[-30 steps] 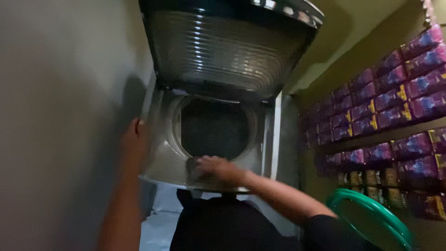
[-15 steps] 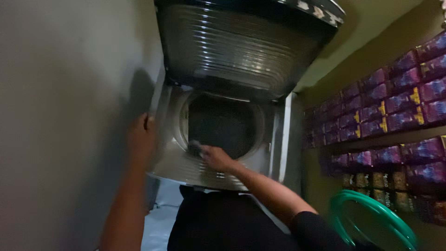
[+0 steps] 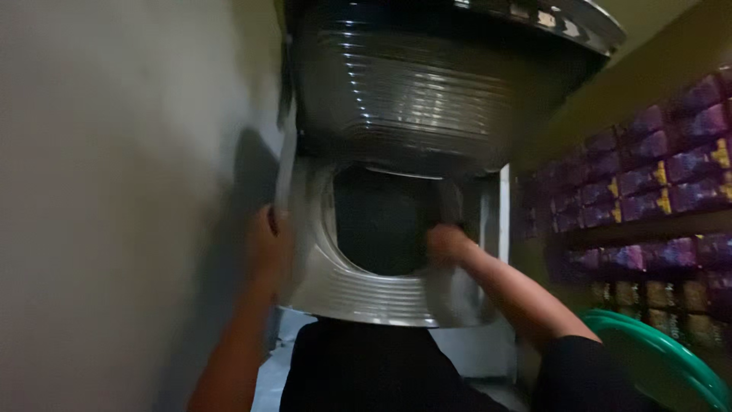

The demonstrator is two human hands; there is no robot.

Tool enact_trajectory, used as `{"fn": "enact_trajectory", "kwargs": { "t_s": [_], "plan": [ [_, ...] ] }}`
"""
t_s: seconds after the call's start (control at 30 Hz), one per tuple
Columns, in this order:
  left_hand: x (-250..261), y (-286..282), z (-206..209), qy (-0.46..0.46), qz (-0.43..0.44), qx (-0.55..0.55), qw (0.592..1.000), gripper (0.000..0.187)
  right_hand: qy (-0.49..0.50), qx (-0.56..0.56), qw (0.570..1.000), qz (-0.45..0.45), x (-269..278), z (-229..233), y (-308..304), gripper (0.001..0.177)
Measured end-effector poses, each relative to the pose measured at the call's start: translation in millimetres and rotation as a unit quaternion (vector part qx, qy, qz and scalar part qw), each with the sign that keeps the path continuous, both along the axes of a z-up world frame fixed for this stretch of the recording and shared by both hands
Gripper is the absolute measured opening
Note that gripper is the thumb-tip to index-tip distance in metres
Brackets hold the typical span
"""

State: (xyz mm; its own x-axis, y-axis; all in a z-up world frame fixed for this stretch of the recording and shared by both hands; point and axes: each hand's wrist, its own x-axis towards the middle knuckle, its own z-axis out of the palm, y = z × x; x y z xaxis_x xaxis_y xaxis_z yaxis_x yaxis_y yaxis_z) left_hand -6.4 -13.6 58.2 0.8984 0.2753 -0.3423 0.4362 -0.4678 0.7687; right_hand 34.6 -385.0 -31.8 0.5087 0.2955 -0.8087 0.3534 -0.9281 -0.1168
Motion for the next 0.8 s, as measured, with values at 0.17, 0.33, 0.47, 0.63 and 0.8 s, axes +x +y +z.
{"fn": "enact_trajectory", "kwargs": {
  "t_s": [0.17,0.33,0.47,0.63,0.8],
  "plan": [
    [13,10,-4,0.036,-0.042,-0.02,0.998,0.065,0.198,0.259,0.903,-0.279,-18,-107,81,0.028],
    [21,8,-7,0.07,-0.037,0.027,0.996,0.073,0.109,0.437,0.752,-0.481,39,-165,154,0.025],
    [26,13,-15,0.063,-0.031,-0.029,0.997,0.077,-0.029,0.393,0.788,-0.473,98,-179,177,0.029],
    [26,13,-32,0.049,-0.035,0.002,0.998,0.074,-0.155,0.378,0.823,-0.396,67,-166,186,0.036],
    [28,16,-32,0.015,-0.043,0.009,0.999,0.076,0.051,0.435,0.858,-0.267,-29,-116,114,0.026]
  ]
}}
